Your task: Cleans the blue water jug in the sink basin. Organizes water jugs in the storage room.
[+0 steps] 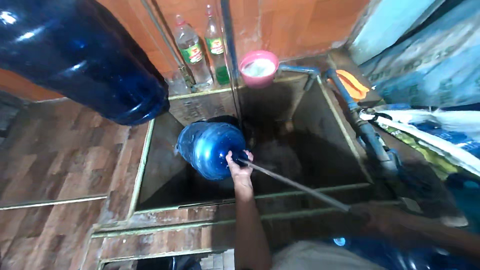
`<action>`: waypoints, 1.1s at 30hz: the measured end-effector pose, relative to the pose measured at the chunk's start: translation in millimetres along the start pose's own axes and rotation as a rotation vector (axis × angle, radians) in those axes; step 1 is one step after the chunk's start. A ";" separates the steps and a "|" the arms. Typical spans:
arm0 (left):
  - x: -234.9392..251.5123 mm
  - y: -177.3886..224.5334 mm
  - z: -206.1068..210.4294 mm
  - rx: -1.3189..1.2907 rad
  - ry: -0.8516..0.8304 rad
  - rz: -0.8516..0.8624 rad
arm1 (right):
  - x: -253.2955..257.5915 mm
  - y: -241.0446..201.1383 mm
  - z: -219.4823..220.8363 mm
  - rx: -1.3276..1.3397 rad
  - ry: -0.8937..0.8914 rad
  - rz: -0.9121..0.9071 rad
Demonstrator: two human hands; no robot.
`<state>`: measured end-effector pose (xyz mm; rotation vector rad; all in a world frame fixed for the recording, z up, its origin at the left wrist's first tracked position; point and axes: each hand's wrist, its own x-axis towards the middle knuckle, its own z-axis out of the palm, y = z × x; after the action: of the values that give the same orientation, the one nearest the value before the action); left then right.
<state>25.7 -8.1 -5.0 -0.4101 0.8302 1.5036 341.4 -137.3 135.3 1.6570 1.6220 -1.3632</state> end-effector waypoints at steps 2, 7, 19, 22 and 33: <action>3.0 -3.3 -3.2 -0.173 -0.130 0.018 | -0.6 3.6 19.2 0.384 -0.308 0.042; -0.4 -9.9 -3.6 -0.013 0.009 -0.067 | -11.9 23.0 -38.0 -0.527 0.579 -0.008; 0.7 10.1 -7.8 0.094 0.004 -0.079 | -19.2 0.4 -56.0 -0.627 0.604 0.021; -3.2 8.8 -2.6 0.114 0.022 -0.022 | -19.1 -5.0 -40.5 -0.469 0.402 0.069; 3.3 2.8 1.4 -0.022 -0.017 -0.048 | -8.2 17.7 -33.6 -0.559 0.659 -0.009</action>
<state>22.9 -4.6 -5.6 -0.4302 0.7859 1.4707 370.4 -116.4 150.6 1.8120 2.0999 -0.2790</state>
